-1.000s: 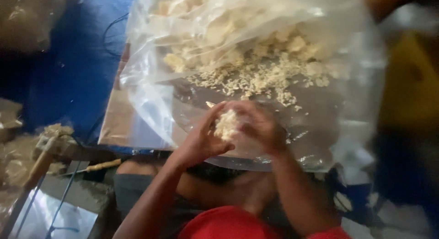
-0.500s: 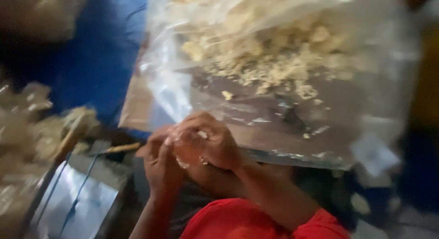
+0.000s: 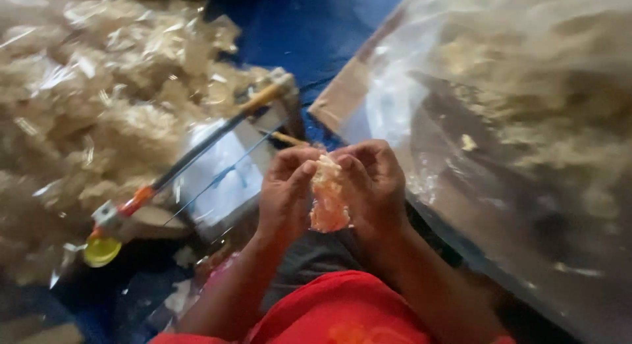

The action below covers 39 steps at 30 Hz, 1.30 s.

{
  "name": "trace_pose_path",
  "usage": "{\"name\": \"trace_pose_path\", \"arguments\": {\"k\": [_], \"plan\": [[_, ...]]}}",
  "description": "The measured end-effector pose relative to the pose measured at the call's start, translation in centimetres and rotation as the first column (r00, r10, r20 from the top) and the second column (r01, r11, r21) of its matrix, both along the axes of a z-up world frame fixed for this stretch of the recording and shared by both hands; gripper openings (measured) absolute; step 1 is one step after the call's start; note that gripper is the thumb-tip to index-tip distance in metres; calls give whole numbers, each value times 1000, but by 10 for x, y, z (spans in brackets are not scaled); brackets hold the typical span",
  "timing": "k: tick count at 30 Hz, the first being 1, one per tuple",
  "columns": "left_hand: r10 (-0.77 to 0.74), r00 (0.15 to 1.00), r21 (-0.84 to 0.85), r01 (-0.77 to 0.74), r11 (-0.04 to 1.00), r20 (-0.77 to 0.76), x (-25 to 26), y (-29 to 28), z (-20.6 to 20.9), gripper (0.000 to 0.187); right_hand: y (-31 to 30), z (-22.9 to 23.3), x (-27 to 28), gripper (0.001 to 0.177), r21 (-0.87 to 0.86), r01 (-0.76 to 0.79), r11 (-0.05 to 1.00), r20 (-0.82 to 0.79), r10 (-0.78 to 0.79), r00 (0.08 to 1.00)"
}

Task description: The person is manually packaging snacks by scooping them into small plastic bags and sealing the bags with a heat sealer.

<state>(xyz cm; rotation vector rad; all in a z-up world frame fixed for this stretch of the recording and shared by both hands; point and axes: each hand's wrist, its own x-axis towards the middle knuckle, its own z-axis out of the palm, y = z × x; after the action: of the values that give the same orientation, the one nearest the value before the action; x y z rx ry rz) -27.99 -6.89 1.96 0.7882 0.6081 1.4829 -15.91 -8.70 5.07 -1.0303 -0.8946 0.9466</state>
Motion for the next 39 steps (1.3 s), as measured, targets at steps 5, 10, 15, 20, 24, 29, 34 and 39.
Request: {"name": "trace_pose_path", "arguments": {"k": [5, 10, 15, 20, 24, 29, 34, 39], "plan": [[-19, 997, 15, 18, 1000, 74, -29, -5, -8, 28, 9, -11, -13, 18, 45, -15, 999, 176, 7, 984], [117, 992, -21, -118, 993, -45, -50, -10, -10, 18, 8, -19, -33, 17, 105, -36, 994, 338, -1, 941], [121, 993, -114, -119, 986, 8, -65, -16, 21, 11, 11, -17, -48, 18, 65, -81, 995, 224, 64, 972], [110, 989, -229, -85, 970, 99, -73, -16, 7, 7, 24, -37, -42, 20, 16, -186, 983, 131, 182, 975], [191, 977, -220, -166, 961, 99, -95, -14, 16, 6, 27, -18, -54, 17, 36, -295, 955, -72, 297, 952], [317, 932, 24, -318, 948, -176, -120, -19, -6, 7, 35, -20, -63, 15, 121, -381, 917, -154, 397, 905], [366, 891, 109, -349, 931, -269, -132, -17, -3, 12, 39, -22, -58, 18, 107, -386, 916, -46, 392, 919], [311, 881, 189, -258, 947, -357, -139, -13, -20, 13, 41, -35, -39, 14, 193, -434, 880, 133, 415, 900]]}}
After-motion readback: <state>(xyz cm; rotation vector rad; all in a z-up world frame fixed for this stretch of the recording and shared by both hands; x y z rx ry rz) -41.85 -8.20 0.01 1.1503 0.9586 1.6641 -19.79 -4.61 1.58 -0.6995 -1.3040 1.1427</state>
